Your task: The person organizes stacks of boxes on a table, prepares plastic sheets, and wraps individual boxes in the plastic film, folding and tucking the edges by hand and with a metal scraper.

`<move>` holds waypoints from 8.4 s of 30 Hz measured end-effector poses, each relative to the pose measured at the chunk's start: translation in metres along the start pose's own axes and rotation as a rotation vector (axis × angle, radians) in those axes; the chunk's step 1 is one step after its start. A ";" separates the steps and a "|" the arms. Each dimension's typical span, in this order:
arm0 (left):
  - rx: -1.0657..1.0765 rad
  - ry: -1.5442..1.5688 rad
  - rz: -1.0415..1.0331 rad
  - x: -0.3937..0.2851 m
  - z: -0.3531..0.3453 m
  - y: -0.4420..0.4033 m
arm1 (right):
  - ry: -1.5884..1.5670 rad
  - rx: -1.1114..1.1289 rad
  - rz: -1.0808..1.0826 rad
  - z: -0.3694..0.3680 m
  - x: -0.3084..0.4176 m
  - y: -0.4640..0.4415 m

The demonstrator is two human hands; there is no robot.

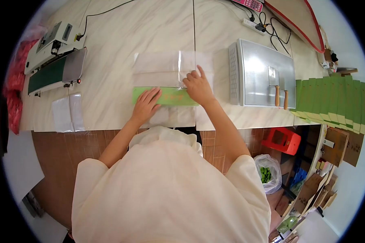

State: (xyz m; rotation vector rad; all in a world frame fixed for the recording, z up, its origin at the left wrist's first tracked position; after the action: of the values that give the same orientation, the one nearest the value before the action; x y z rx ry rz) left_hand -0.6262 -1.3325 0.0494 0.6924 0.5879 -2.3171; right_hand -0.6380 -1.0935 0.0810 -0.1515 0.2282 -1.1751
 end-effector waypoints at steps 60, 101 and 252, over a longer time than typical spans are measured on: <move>-0.039 -0.028 0.006 -0.002 -0.008 0.006 | -1.440 -0.096 -1.291 -0.027 0.009 0.114; 0.067 0.251 0.132 0.001 0.030 -0.028 | -0.264 -0.155 -0.402 0.011 0.079 0.039; -0.028 0.039 0.307 0.032 0.056 -0.020 | -0.293 0.045 -0.249 -0.002 0.139 -0.016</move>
State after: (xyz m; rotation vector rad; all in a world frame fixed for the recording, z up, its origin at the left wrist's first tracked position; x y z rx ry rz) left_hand -0.6789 -1.3645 0.0770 0.7589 0.4923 -2.0120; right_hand -0.6024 -1.2281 0.0692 -0.3165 -0.0782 -1.3866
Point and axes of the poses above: each hand's wrist, its own y-axis away from the middle knuckle, its own z-axis out of the back of the hand, x = y × z, the point moved 3 cm from there along -y, towards the middle knuckle, and after that the axes turned 13 degrees about y, right-handed, at the moved point
